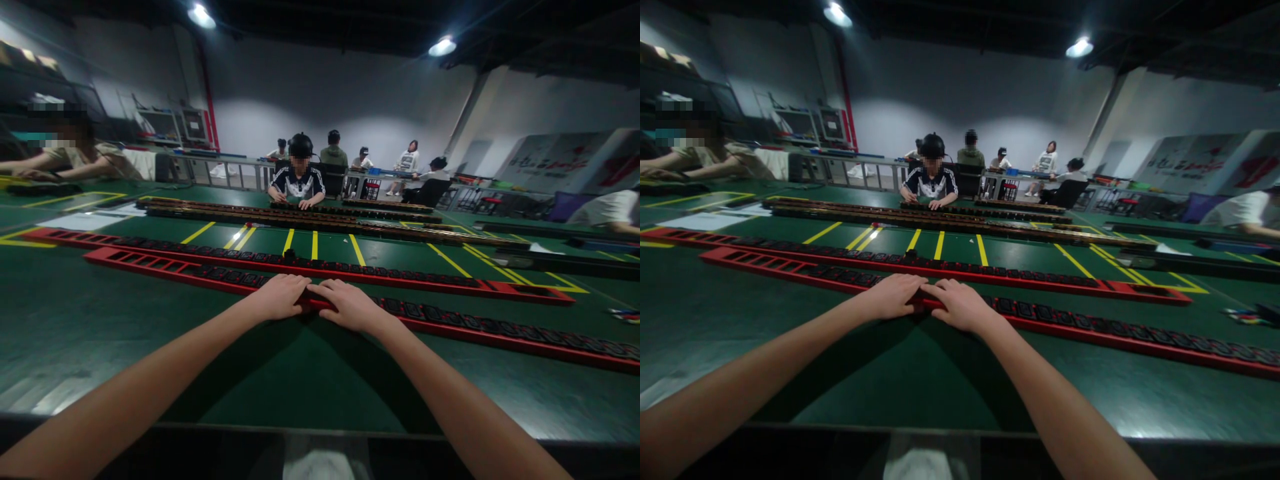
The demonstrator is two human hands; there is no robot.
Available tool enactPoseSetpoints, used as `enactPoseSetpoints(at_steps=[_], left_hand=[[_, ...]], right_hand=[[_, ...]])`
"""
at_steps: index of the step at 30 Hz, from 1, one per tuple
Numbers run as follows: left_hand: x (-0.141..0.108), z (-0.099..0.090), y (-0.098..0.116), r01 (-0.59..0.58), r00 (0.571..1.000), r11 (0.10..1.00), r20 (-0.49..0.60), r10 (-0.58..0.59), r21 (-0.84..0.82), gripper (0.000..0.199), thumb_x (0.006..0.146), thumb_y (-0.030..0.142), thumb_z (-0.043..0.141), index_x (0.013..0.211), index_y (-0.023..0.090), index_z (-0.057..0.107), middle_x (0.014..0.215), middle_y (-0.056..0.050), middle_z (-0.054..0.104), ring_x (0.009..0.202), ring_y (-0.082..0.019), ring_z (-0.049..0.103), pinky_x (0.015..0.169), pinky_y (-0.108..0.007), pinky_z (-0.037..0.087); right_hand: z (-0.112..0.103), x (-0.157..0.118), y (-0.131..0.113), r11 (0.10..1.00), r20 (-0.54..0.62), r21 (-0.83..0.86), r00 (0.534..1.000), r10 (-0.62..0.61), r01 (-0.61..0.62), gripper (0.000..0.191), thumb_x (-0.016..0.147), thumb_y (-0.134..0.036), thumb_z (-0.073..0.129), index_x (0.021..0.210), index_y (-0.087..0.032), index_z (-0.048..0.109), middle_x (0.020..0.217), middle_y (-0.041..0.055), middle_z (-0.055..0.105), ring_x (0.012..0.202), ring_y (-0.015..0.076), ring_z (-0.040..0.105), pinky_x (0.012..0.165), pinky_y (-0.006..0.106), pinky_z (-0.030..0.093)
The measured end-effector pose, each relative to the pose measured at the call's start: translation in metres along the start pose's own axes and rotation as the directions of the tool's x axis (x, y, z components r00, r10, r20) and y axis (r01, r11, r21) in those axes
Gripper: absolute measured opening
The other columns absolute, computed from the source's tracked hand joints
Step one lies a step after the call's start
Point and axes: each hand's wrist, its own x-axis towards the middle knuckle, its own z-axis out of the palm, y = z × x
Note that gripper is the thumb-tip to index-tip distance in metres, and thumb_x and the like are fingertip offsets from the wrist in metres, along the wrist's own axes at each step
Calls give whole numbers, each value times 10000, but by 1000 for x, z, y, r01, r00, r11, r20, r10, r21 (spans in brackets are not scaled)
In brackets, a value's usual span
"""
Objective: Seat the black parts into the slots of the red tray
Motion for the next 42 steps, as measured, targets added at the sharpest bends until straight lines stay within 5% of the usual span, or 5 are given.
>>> enactPoseSetpoints(at_steps=[13,20,28,35,42], left_hand=[[1,-3,-1,-3,1000,1000,30,2,24,561,868,404,615,1357,157,496,1330,-135,627,1171,-309,618,947,-422,487],[1,0,-1,-5,1000,1000,-1,5,27,461,865,436,626,1240,174,570,1220,-113,678,1064,-290,659,899,-398,496],[1,1,-2,-17,1000,999,-12,18,35,451,872,449,618,1227,175,567,1176,-103,686,1039,-295,659,850,-405,505],[0,0,0,7,1000,1000,-2,-7,18,474,879,473,606,1238,165,584,1207,-112,677,1069,-296,644,908,-419,493],[-1,-4,1,-2,1000,1000,-5,3,19,478,875,452,614,1252,161,571,1195,-119,677,1061,-305,654,870,-411,504]], right_hand=[[1,-1,0,998,24,-54,1000,-18,20,622,932,-366,603,1515,-284,402,1401,126,506,1220,301,516,1010,470,456],[-1,-1,-1,999,31,-45,1000,-3,4,730,932,-348,609,1573,-317,261,1381,116,520,1197,288,533,982,458,478],[-2,-1,-5,997,56,-77,998,10,-6,582,948,-337,576,1504,-289,410,1418,125,491,1221,304,522,989,467,471],[-5,-1,-6,1000,39,-17,999,10,-10,767,943,-343,588,1592,-308,180,1353,124,538,1160,278,549,982,457,463],[-5,-1,-6,999,50,-50,999,9,-6,605,949,-343,573,1520,-279,382,1409,142,498,1222,308,518,1001,476,451]])
